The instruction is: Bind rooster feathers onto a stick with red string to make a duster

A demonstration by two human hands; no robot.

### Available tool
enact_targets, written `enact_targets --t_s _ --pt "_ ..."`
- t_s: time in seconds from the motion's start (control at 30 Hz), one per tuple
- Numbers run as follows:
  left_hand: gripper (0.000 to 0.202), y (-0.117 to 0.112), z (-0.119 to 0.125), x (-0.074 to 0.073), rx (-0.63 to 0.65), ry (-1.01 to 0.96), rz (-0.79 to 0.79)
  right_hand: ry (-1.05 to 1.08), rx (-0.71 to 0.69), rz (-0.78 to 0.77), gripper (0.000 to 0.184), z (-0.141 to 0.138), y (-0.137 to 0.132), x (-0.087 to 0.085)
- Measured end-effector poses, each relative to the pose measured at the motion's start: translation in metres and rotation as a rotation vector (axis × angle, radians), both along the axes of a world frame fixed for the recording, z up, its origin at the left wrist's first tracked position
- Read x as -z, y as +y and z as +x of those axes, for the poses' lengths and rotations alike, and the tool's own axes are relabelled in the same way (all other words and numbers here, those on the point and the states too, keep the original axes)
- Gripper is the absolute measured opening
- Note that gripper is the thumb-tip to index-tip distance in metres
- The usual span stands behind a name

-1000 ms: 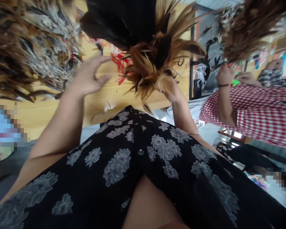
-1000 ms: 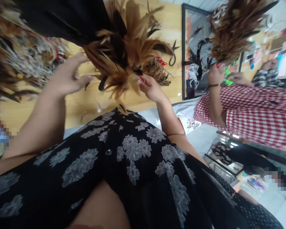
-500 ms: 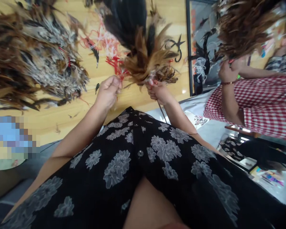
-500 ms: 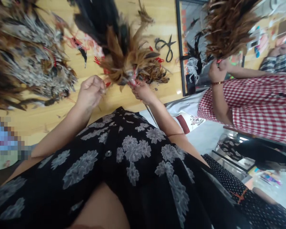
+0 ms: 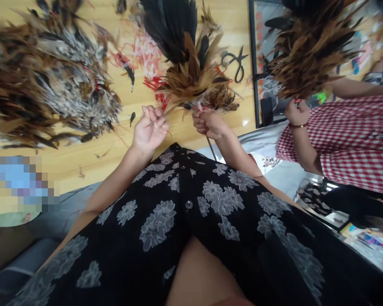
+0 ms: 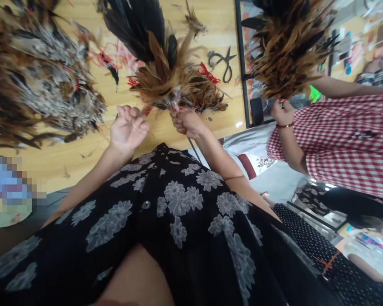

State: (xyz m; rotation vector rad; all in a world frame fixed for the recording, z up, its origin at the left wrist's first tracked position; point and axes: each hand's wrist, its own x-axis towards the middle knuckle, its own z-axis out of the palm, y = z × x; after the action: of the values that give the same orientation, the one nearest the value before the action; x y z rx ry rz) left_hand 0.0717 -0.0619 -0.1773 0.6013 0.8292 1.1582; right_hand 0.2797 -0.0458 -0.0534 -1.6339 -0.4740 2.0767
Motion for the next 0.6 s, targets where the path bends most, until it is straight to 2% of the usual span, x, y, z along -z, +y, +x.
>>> enact_targets --t_s 0.1,0.2,0.3,0.37,0.43,0.5,0.6 --pt "0.064 -0.005 0.000 -0.020 0.062 0.157 0.210 -0.125 -0.052 0.046 0.034 -0.004 0.001 0.014" --pt "0.059 -0.011 0.003 -0.046 0.137 0.491 0.554 -0.446 -0.184 0.229 0.032 -0.011 0.002 0.032" --pt "0.052 -0.012 0.004 -0.060 0.257 0.854 0.822 -0.864 -0.496 0.430 0.024 -0.016 0.000 0.040" --pt "0.049 -0.008 0.002 -0.061 0.327 1.012 0.935 -1.095 -0.725 0.455 0.033 -0.019 -0.002 0.038" --pt "0.047 0.000 0.000 -0.060 0.390 1.109 0.999 -1.241 -0.878 0.423 0.044 -0.020 -0.004 0.034" --pt "0.047 0.011 -0.003 -0.062 0.455 1.142 0.996 -1.287 -0.970 0.415 0.047 -0.021 -0.008 0.033" --pt "0.046 0.033 -0.007 -0.074 0.566 1.148 0.805 -1.231 -1.002 0.497 0.037 -0.018 -0.014 0.039"
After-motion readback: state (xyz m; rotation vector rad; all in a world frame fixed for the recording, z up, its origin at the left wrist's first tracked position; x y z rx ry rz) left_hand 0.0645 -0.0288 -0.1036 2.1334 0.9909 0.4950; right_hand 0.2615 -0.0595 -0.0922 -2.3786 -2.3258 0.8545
